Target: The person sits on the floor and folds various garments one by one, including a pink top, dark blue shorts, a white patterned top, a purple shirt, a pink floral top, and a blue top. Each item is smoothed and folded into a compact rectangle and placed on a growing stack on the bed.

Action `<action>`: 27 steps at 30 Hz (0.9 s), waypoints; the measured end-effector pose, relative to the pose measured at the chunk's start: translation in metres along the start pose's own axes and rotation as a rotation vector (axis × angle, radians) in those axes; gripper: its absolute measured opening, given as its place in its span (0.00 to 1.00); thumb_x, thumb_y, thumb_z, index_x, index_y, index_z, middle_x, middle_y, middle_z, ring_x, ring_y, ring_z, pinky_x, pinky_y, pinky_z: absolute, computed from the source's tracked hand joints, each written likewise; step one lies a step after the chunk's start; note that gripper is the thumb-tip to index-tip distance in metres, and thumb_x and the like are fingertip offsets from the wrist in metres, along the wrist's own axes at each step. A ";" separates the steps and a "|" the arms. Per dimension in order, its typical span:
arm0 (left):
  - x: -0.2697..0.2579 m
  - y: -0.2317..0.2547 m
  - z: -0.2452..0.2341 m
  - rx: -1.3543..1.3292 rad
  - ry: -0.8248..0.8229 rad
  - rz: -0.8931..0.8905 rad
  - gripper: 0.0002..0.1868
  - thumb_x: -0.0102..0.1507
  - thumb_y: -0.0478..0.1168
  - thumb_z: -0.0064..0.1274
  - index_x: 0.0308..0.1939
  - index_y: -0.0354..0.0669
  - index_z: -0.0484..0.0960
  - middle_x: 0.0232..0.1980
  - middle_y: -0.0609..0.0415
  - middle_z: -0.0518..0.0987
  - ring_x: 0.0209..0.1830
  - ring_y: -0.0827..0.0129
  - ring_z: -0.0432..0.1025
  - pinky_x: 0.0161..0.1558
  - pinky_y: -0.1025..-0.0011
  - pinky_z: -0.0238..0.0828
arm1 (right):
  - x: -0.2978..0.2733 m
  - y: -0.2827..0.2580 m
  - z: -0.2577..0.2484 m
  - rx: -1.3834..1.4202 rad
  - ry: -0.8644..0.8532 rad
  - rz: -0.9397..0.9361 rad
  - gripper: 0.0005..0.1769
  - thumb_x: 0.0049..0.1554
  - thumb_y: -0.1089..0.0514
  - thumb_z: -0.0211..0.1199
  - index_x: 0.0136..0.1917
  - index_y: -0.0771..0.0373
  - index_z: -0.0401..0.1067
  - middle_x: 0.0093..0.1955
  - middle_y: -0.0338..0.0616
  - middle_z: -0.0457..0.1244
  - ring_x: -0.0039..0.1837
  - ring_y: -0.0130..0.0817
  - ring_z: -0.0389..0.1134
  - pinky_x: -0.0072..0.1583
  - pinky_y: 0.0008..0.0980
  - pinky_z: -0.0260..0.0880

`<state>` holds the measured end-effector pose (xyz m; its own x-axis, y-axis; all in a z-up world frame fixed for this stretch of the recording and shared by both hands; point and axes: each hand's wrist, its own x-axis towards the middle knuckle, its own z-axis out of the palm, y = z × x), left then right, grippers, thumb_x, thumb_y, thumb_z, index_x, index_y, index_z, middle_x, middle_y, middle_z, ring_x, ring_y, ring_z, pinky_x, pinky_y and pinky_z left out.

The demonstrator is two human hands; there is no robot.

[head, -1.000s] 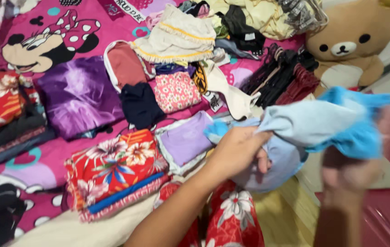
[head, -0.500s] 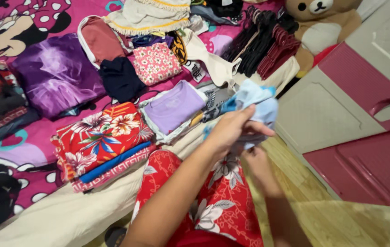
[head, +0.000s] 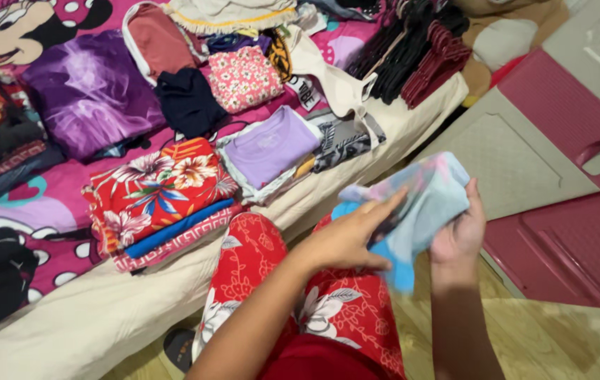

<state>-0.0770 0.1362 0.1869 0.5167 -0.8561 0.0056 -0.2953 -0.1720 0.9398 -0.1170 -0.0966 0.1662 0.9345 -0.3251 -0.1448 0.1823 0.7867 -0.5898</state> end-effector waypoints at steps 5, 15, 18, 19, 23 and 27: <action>0.004 -0.036 0.027 0.109 0.194 0.137 0.68 0.46 0.48 0.71 0.85 0.55 0.47 0.66 0.39 0.74 0.61 0.47 0.71 0.62 0.55 0.65 | 0.000 0.010 -0.004 -0.066 0.030 -0.007 0.28 0.72 0.46 0.43 0.74 0.69 0.62 0.73 0.51 0.63 0.74 0.45 0.64 0.77 0.48 0.60; 0.019 -0.065 0.045 0.118 0.612 0.378 0.17 0.61 0.38 0.57 0.54 0.41 0.82 0.61 0.45 0.78 0.61 0.50 0.73 0.62 0.60 0.68 | -0.002 -0.004 0.010 -0.144 0.003 -0.005 0.28 0.71 0.45 0.41 0.74 0.67 0.61 0.73 0.52 0.61 0.74 0.44 0.63 0.76 0.49 0.60; 0.030 -0.057 0.035 -0.149 0.652 0.276 0.11 0.64 0.38 0.53 0.49 0.39 0.81 0.53 0.49 0.80 0.52 0.64 0.76 0.57 0.68 0.74 | 0.000 0.006 0.009 -0.262 -0.035 0.067 0.28 0.70 0.44 0.41 0.72 0.66 0.61 0.69 0.52 0.63 0.68 0.44 0.66 0.69 0.50 0.65; 0.032 -0.053 0.031 -0.240 0.637 0.162 0.13 0.63 0.41 0.54 0.49 0.40 0.81 0.49 0.50 0.81 0.47 0.68 0.76 0.52 0.70 0.74 | -0.003 0.012 0.007 -0.346 -0.056 0.104 0.28 0.70 0.43 0.41 0.70 0.66 0.62 0.66 0.53 0.64 0.65 0.43 0.67 0.65 0.50 0.68; 0.039 -0.043 0.022 -0.438 0.522 -0.149 0.19 0.65 0.52 0.57 0.43 0.37 0.84 0.35 0.53 0.81 0.33 0.76 0.72 0.38 0.72 0.72 | -0.015 0.042 -0.008 -0.672 -0.198 0.065 0.22 0.62 0.62 0.59 0.69 0.67 0.65 0.63 0.43 0.65 0.62 0.32 0.67 0.64 0.34 0.69; 0.046 -0.046 0.020 -0.538 0.501 0.023 0.29 0.70 0.64 0.47 0.49 0.40 0.83 0.40 0.55 0.82 0.38 0.79 0.74 0.43 0.75 0.73 | -0.007 0.053 -0.023 -0.682 -0.045 -0.003 0.13 0.66 0.62 0.59 0.62 0.68 0.70 0.54 0.42 0.68 0.54 0.31 0.69 0.56 0.31 0.71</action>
<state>-0.0556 0.0948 0.1367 0.8586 -0.5089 0.0624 0.0575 0.2166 0.9746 -0.1212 -0.0645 0.1178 0.9489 -0.2929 -0.1176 -0.0345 0.2740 -0.9611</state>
